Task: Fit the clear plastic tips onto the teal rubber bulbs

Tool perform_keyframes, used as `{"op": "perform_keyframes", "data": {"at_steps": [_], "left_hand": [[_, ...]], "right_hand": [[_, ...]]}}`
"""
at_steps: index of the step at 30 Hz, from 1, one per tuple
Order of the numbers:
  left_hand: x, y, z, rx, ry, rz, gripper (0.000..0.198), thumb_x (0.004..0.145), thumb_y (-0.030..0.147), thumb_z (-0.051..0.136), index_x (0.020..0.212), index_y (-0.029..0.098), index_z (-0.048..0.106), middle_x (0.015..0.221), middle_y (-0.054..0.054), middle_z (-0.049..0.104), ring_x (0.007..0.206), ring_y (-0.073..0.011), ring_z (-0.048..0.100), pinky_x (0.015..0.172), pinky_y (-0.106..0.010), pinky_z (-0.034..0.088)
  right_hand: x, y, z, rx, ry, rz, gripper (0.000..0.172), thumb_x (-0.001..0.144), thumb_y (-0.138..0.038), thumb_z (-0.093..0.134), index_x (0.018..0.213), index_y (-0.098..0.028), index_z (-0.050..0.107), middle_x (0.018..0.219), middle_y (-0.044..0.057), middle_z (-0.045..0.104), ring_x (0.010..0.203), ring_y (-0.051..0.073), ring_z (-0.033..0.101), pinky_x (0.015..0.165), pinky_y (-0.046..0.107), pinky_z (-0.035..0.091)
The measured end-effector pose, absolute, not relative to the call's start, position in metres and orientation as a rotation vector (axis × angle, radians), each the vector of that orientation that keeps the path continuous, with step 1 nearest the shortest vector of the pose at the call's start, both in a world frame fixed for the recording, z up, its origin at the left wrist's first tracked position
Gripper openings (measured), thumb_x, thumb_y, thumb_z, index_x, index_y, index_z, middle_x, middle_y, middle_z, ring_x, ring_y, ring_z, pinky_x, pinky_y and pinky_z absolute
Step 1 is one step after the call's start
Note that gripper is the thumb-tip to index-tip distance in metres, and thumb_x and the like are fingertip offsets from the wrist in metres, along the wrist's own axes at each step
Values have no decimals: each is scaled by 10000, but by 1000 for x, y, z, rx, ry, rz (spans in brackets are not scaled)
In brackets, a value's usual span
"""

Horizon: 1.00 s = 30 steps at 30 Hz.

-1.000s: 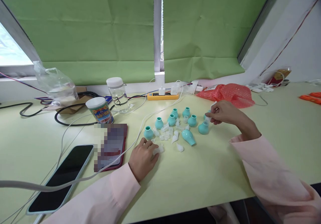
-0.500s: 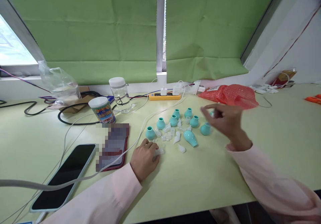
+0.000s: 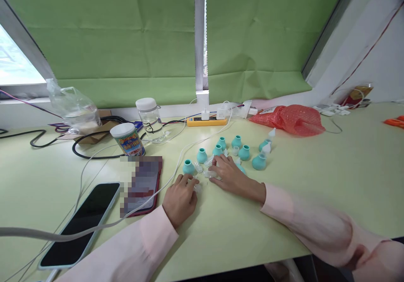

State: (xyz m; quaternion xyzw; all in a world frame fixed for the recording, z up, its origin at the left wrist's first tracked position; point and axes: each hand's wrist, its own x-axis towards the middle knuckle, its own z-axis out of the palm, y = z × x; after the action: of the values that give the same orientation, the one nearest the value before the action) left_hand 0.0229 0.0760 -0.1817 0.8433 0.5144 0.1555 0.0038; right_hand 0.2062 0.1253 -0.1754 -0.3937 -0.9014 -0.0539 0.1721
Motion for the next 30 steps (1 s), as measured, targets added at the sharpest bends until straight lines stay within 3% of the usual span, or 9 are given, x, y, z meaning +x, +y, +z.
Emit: {"op": "perform_keyframes", "data": {"at_steps": [4,8,11,13,16,22,25,30], "left_hand": [[24,71,-176,2575,1539,775,299,719,227,472,1000,139,525,941,-100,567,880,-236,491,747,-393,435],[25,66,-168,2205,1300,1077,382,725,306,521,1070,143,490,844,-59,593,726,-158,529,634,-289,462],[26,67,-166,1913,1153,1063,255,739,303,521,943,158,570,807,-39,608,694,-133,539,567,-231,454],[26,69,-167,1759,1121,1069,214,737,317,523,857,153,590,792,-36,606,694,-135,542,522,-213,443],[26,72,-168,1556,1152,1208,199,724,325,536,801,143,564,747,-22,585,672,-127,541,504,-208,456],[26,72,-165,1268,1143,1355,244,659,326,600,688,156,427,734,-5,571,752,-159,579,583,-292,526],[28,72,-166,1312,1154,1303,248,618,302,636,704,146,464,731,-16,564,695,-146,570,560,-280,522],[28,74,-170,1411,1157,1196,229,599,305,645,723,129,567,646,-9,550,533,-101,509,472,-228,474]], "right_hand": [[207,116,-169,-884,-2306,168,205,727,-296,540,889,-171,560,844,78,563,810,198,485,721,362,390],[203,101,-161,-743,-2123,851,231,737,-329,527,906,-181,583,767,39,606,665,132,528,630,269,439],[200,96,-158,-723,-2039,1328,287,781,-381,453,867,-159,613,749,43,620,647,116,539,605,249,448],[199,98,-158,-730,-2007,1459,340,800,-404,409,840,-143,623,710,44,624,596,105,533,584,247,451],[203,107,-158,-830,-1964,1202,317,799,-382,424,898,-142,608,770,57,631,635,118,554,624,268,458],[230,137,-161,-880,-2394,80,174,730,-154,484,849,-153,612,801,87,585,791,200,501,687,355,415],[239,142,-161,-888,-2611,-51,187,687,-96,484,794,-166,620,803,75,549,799,196,477,693,355,402],[239,136,-161,-886,-2730,-42,181,693,-195,544,853,-197,626,786,64,488,793,190,449,661,330,390]]}}
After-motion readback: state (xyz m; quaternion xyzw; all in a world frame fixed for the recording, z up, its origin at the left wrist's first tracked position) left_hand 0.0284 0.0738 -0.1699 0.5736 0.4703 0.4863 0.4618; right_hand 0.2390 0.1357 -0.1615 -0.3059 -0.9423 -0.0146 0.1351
